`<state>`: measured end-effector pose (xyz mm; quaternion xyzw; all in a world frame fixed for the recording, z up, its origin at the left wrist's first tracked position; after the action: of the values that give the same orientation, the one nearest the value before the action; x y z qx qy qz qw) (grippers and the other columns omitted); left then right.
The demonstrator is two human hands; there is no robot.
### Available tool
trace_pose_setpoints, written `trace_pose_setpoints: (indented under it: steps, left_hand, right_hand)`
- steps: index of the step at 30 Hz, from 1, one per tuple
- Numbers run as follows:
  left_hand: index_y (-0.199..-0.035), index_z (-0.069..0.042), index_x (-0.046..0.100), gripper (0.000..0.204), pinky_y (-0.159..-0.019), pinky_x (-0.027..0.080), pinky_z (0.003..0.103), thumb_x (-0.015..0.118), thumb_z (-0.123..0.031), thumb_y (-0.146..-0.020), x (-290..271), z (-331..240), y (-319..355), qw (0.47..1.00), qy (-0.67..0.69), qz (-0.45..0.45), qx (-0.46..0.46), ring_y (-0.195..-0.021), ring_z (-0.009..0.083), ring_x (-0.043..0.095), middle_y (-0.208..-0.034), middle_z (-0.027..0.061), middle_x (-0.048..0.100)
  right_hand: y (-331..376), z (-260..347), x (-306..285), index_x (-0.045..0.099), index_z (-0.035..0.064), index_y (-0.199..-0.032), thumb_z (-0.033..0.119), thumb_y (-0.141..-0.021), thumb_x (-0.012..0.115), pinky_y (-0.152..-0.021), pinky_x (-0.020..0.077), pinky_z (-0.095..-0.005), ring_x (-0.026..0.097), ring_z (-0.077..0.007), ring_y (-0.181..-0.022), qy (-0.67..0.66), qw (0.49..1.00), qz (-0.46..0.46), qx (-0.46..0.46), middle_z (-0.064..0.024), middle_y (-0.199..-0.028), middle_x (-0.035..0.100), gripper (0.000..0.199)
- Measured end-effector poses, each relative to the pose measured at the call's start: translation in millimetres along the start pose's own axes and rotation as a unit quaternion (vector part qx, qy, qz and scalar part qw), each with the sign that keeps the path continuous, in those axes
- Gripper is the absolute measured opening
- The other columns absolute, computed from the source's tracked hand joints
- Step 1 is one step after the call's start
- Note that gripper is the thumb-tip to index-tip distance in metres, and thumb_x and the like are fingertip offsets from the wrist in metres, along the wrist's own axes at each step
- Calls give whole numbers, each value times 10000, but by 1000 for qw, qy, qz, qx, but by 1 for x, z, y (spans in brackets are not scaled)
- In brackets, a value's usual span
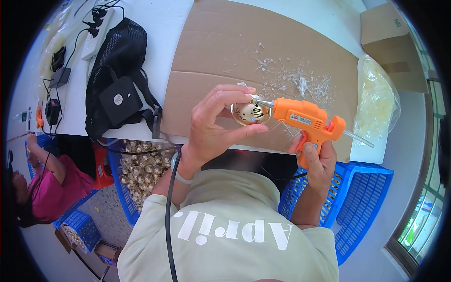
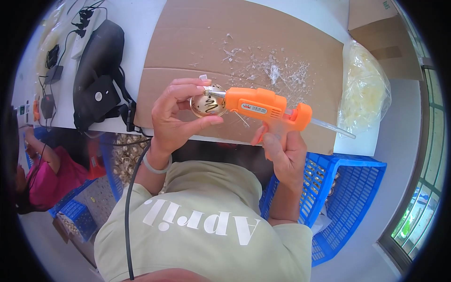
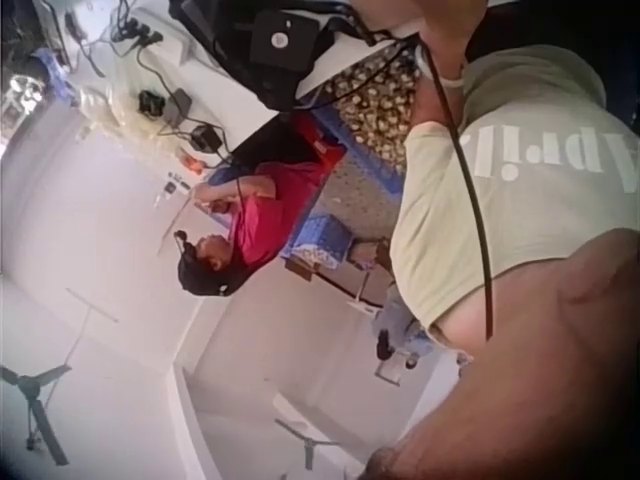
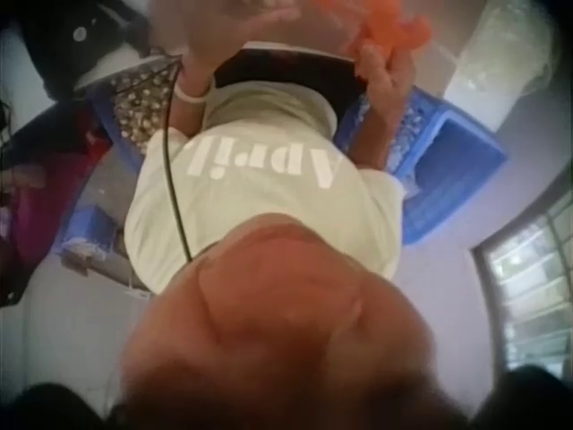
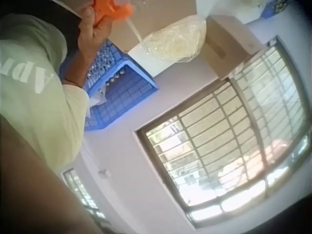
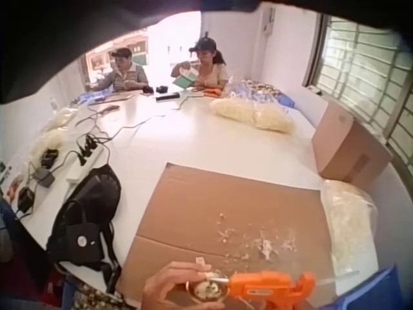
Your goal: Applying hot glue and ribbon bows to decorative gold bells at a workstation.
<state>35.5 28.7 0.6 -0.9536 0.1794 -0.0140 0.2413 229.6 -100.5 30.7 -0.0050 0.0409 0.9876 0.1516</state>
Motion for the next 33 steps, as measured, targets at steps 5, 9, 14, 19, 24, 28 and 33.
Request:
trace_pose_setpoints:
  steps: [5, 9, 14, 19, 24, 28, 33]
  left_hand:
    - [-1026, -47, 599, 496, -650, 580, 250, 874, -95, -616, -1, 1, 0, 1000, -5, -1, 4, -931, 185, 660, -1096, 131, 642]
    - [-1023, -48, 599, 494, -651, 579, 251, 875, -98, -615, 0, 2, 0, 1000, 1, -4, 2, -932, 187, 661, -1096, 130, 643]
    - [-1074, -13, 561, 543, -751, 599, 277, 856, -2, -618, -5, 2, 1, 999, -4, 35, 8, -995, 205, 636, -1148, 178, 584]
    - [-1057, -27, 575, 525, -717, 591, 268, 862, -34, -618, -4, 3, 1, 1000, -6, 24, 5, -972, 199, 645, -1132, 159, 604]
    - [-1022, -60, 603, 499, -642, 572, 247, 879, -108, -609, -3, 4, 2, 1000, -7, -3, 1, -935, 185, 662, -1098, 115, 649]
    - [-1025, -64, 605, 503, -641, 569, 247, 880, -111, -607, -3, 4, 2, 1000, -9, -3, 0, -937, 186, 662, -1097, 114, 651]
    - [-1026, -68, 606, 508, -633, 565, 248, 882, -116, -602, -4, 5, 4, 1000, -15, -2, -1, -944, 187, 661, -1097, 111, 653]
  right_hand:
    - [-1, 2, 0, 495, -17, -1185, 277, -956, 540, -542, 402, -189, 520, -62, -630, 40, 999, 13, 4, -99, -822, 633, 375]
    - [-1, 2, 3, 523, -34, -1157, 149, -928, 569, -524, 356, -155, 425, -1, -567, -2, 1000, 1, 4, -76, -835, 652, 297]
    - [1, 4, 2, 525, -30, -1153, 154, -922, 577, -532, 361, -155, 428, -2, -570, 11, 1000, -3, 5, -72, -837, 650, 300]
    - [2, 3, 2, 527, -32, -1147, 145, -916, 584, -543, 371, -161, 441, -9, -579, 15, 1000, -2, -9, -63, -835, 641, 296]
    - [2, 2, 2, 530, -32, -1147, 128, -913, 583, -553, 382, -167, 461, -17, -596, 28, 1000, -1, -1, -53, -830, 631, 288]
    - [3, 3, 2, 531, -28, -1148, 122, -914, 581, -556, 385, -170, 466, -19, -605, 23, 1000, -1, 7, -49, -826, 629, 283]
    - [4, 2, 1, 529, -31, -1156, 123, -914, 582, -557, 389, -173, 463, -19, -606, 19, 1000, -5, 7, -57, -843, 642, 292]
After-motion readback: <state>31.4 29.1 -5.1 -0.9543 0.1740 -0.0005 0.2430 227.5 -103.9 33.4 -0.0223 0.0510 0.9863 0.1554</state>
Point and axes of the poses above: each hand's wrist, its own y-axis away from the middle knuckle, its own x-axis out of the palm, z = x × y, the point moved 1 cm from there along -y, towards the middle knuckle
